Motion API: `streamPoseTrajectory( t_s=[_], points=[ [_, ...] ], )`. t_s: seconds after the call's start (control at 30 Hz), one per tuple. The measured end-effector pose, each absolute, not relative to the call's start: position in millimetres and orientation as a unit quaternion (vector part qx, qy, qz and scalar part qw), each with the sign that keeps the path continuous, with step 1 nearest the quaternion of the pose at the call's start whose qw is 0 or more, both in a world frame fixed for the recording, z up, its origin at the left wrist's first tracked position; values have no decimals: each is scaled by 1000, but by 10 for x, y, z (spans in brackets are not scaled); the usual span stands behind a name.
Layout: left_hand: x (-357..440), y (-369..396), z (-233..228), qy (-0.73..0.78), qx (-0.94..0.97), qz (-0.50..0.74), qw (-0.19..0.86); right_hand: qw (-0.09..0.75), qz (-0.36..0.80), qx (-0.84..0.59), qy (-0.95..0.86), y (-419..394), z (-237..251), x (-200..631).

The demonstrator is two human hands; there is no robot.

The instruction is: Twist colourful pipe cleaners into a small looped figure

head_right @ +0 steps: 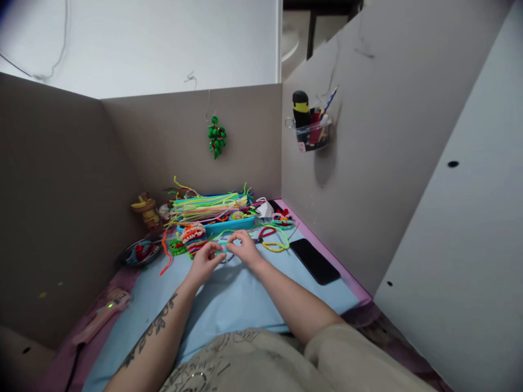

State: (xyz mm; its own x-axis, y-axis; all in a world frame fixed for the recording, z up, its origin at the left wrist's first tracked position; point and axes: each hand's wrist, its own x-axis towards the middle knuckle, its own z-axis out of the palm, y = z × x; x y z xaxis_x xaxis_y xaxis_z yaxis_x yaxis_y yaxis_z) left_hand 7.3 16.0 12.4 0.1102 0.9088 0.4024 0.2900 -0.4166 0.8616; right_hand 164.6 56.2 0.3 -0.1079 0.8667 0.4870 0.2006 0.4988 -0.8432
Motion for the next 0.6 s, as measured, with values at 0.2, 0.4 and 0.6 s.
streamPoseTrajectory(
  t_s=[0.2, 0.4, 0.6],
  points=[
    [46, 184, 111, 430, 684, 485, 335, 500, 342, -388, -694, 572, 34, 1680],
    [33, 184, 119, 430, 686, 484, 332, 506, 371, -377, -681, 630, -5, 1691],
    [-5, 235, 93, 453, 693, 490, 274, 499, 346, -375, -701, 690, -101, 1681]
  ],
)
